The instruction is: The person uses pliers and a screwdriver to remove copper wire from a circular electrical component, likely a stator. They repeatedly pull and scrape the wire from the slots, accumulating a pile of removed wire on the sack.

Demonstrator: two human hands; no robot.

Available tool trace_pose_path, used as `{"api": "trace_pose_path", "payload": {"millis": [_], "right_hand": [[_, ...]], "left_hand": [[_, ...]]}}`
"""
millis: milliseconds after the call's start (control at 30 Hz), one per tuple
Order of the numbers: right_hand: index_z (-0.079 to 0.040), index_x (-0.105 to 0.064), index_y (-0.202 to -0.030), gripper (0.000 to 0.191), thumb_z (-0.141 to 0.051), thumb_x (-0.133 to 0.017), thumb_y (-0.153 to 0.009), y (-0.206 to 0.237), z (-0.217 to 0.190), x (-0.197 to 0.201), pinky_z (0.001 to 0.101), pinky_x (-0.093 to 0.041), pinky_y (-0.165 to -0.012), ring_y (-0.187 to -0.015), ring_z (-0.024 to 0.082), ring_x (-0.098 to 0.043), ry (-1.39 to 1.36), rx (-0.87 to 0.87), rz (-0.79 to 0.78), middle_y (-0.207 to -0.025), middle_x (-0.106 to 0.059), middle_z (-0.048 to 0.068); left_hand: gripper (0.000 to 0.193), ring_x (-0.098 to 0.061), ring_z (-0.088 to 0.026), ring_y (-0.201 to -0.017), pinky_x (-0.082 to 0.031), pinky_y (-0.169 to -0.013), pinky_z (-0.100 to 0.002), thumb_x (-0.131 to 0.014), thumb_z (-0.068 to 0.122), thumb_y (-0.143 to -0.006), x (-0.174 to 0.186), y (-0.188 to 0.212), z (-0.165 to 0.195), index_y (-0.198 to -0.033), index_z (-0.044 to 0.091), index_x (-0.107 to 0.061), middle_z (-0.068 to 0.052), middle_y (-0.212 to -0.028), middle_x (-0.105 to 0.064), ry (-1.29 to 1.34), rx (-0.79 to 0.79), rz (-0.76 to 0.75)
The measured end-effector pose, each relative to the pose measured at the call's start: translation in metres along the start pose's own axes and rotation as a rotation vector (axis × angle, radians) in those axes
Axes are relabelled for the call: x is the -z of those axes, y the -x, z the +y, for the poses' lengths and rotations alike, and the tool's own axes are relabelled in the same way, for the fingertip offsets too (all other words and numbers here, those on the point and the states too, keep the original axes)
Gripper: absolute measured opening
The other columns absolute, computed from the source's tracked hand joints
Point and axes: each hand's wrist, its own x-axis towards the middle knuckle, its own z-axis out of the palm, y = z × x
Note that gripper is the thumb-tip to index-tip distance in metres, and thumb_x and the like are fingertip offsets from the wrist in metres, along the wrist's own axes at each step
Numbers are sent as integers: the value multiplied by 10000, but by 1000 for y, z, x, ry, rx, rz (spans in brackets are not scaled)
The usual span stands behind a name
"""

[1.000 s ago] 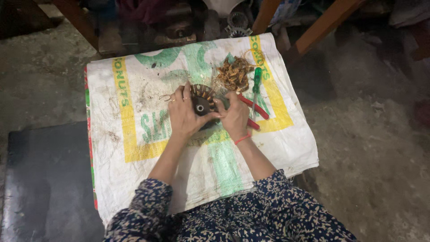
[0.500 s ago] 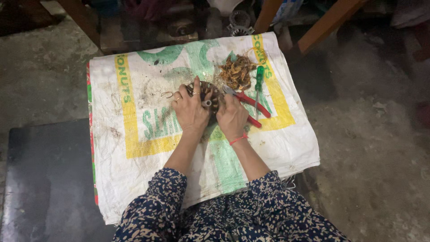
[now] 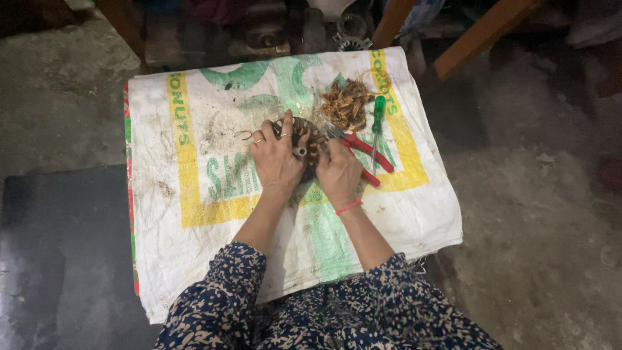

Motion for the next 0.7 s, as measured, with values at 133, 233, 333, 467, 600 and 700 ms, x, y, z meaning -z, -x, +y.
{"api": "trace_pose_path", "payload": {"millis": [133, 233, 333, 467, 600, 700], "right_hand": [[-61, -592, -901, 100, -56, -682, -859, -12, -1, -9, 517, -494, -631, -744, 412, -660, -3, -7, 31, -829, -681, 168], [-58, -585, -910, 100, -53, -676, -867, -13, 2, -5, 519, -494, -639, -753, 414, -663, 9, -11, -7, -829, -682, 168], [-54, -605, -952, 82, -69, -670, -904, 4, 1, 5, 516, -497, -637, -770, 411, -674, 7, 4, -56, -849, -687, 181], [-53, -623, -889, 103, -126, -691, -912, 18, -3, 12, 509, -503, -637, -746, 408, -681, 36, -49, -67, -811, -694, 185], [-9, -648, -900, 191, -162, -761, -904, 3, 8, 17, 503, -478, -606, -690, 427, -665, -150, -306, -142, -783, -713, 193], [1, -666, -982, 101, -87, -700, -945, -10, 16, 22, 467, -495, -650, -739, 368, -696, -332, -420, -103, -862, -742, 172]], "left_hand": [[595, -517, -384, -1059, -408, -880, -507, -613, 463, -985, 1, -2, -2, -1492, 160, -539, -224, -1240, -533, 12, 13, 24], [596, -516, -389, -1068, -406, -866, -499, -610, 454, -982, 0, -1, 0, -1493, 155, -543, -220, -1245, -534, 14, 7, 29], [599, -513, -389, -1040, -407, -848, -490, -606, 466, -959, -3, -1, 3, -1480, 176, -551, -210, -1212, -538, -27, 34, -30], [594, -517, -372, -1009, -411, -830, -482, -586, 512, -1002, -6, -3, 0, -1489, 176, -542, -221, -1202, -533, -49, 31, -6], [615, -526, -369, -1025, -424, -843, -483, -575, 515, -995, -8, -5, -3, -1504, 174, -529, -218, -1216, -527, -52, 29, -2], [619, -529, -382, -1046, -432, -860, -497, -576, 511, -991, -10, -5, -3, -1510, 177, -520, -216, -1216, -524, -70, 40, -16]]}}
